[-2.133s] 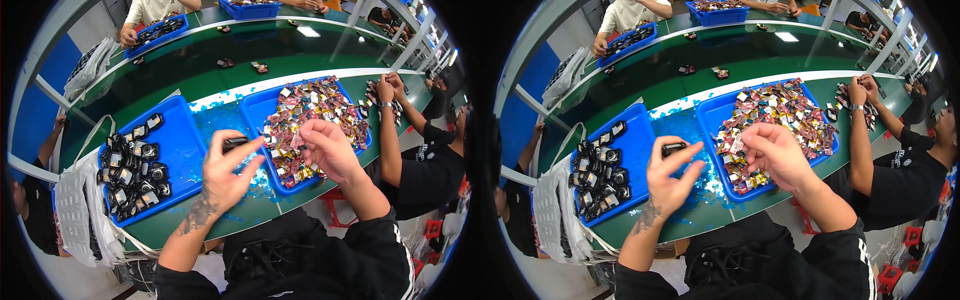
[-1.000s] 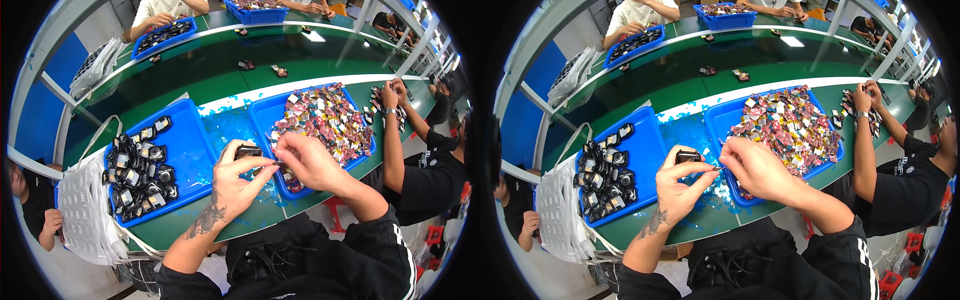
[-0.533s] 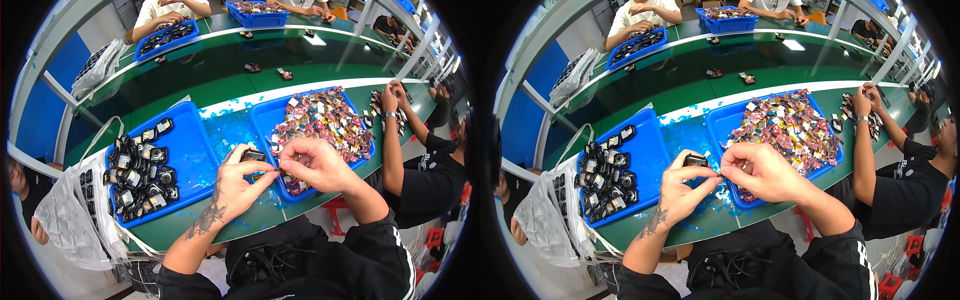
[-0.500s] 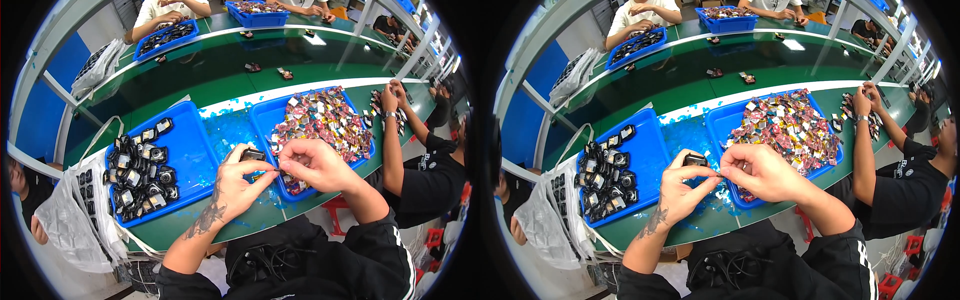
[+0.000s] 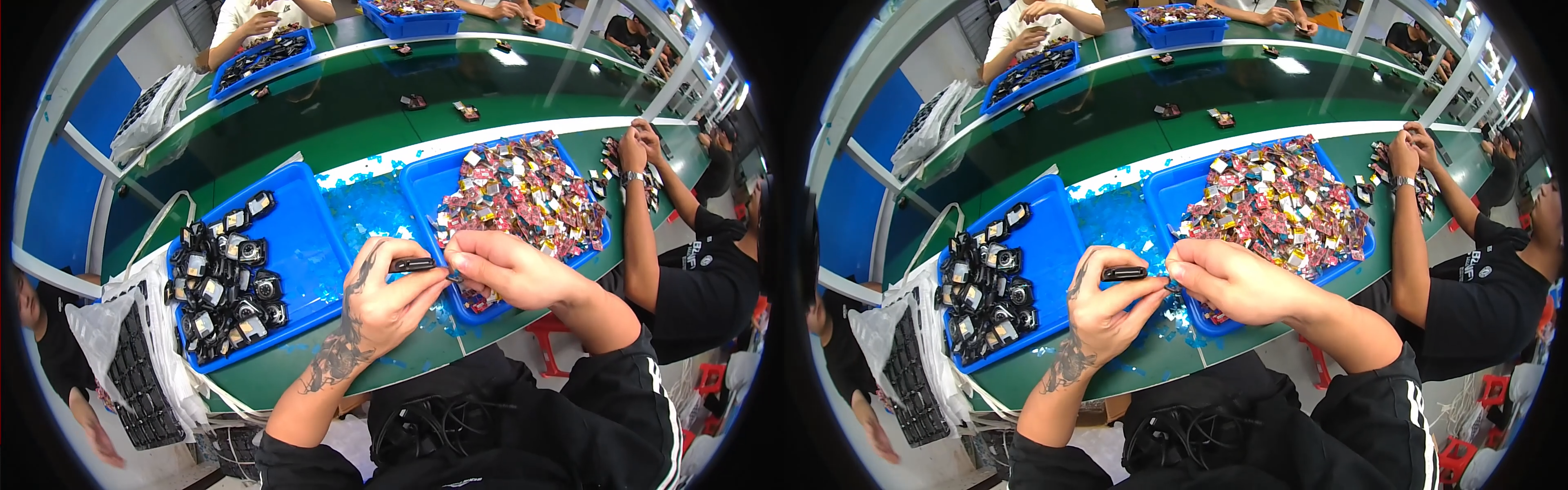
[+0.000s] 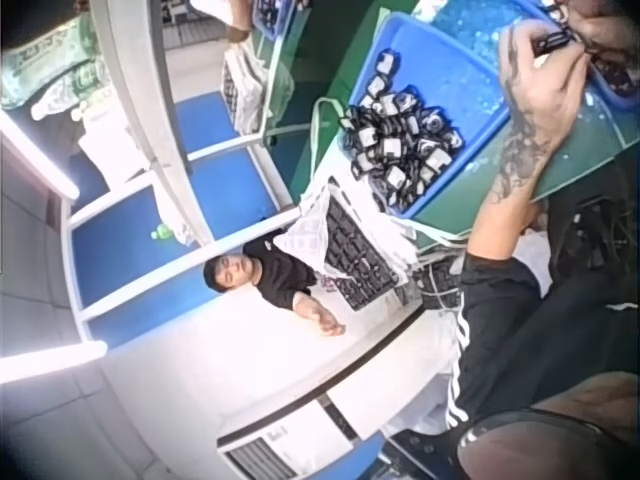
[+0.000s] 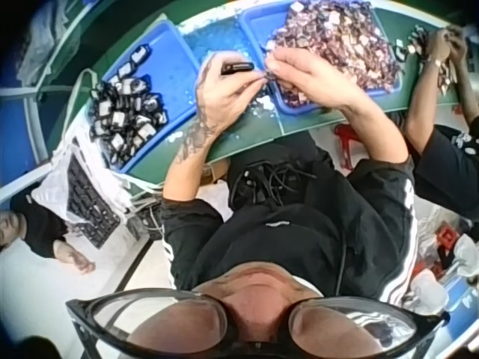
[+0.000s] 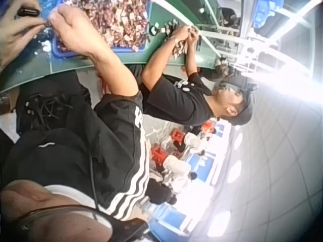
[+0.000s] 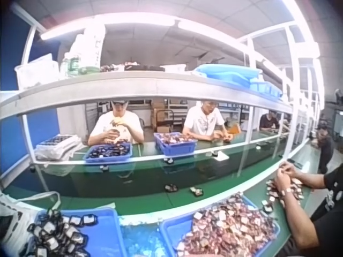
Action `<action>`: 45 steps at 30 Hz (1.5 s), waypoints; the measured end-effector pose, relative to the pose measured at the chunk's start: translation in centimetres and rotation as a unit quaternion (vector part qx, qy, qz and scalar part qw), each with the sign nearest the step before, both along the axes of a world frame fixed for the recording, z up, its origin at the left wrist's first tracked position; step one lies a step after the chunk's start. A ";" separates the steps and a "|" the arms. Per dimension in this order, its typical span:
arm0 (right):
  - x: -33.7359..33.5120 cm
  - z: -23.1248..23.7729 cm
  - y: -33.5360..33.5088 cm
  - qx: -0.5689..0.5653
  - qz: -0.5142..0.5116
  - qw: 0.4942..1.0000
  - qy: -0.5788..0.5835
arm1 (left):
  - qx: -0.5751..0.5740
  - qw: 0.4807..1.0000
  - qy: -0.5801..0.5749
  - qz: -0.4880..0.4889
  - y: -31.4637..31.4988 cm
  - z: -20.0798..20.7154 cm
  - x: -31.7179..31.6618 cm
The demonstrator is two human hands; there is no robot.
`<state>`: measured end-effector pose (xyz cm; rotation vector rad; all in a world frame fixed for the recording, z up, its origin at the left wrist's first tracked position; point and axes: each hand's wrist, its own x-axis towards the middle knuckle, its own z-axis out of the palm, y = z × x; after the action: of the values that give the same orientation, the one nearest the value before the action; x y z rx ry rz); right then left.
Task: Sorting and inspecting small electronic components on an assembly line workbench.
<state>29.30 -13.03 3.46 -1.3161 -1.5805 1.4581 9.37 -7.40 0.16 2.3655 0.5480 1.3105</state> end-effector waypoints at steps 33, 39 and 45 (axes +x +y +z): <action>-0.9 1.3 1.6 0.237 -0.247 0.936 0.082 | -0.411 0.886 -0.195 -0.087 0.1 -0.9 0.2; -2.3 1.4 0.6 0.325 -0.093 0.925 -0.174 | -0.303 0.952 -0.038 -0.038 0.4 -1.5 -0.6; -3.6 -1.6 0.2 0.186 -0.204 0.958 0.080 | -0.468 0.848 -0.240 -0.073 -0.3 0.0 0.2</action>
<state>25.72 -12.86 1.89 -1.1781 -1.3010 0.9349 9.56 -7.71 0.14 1.2040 0.6310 1.1245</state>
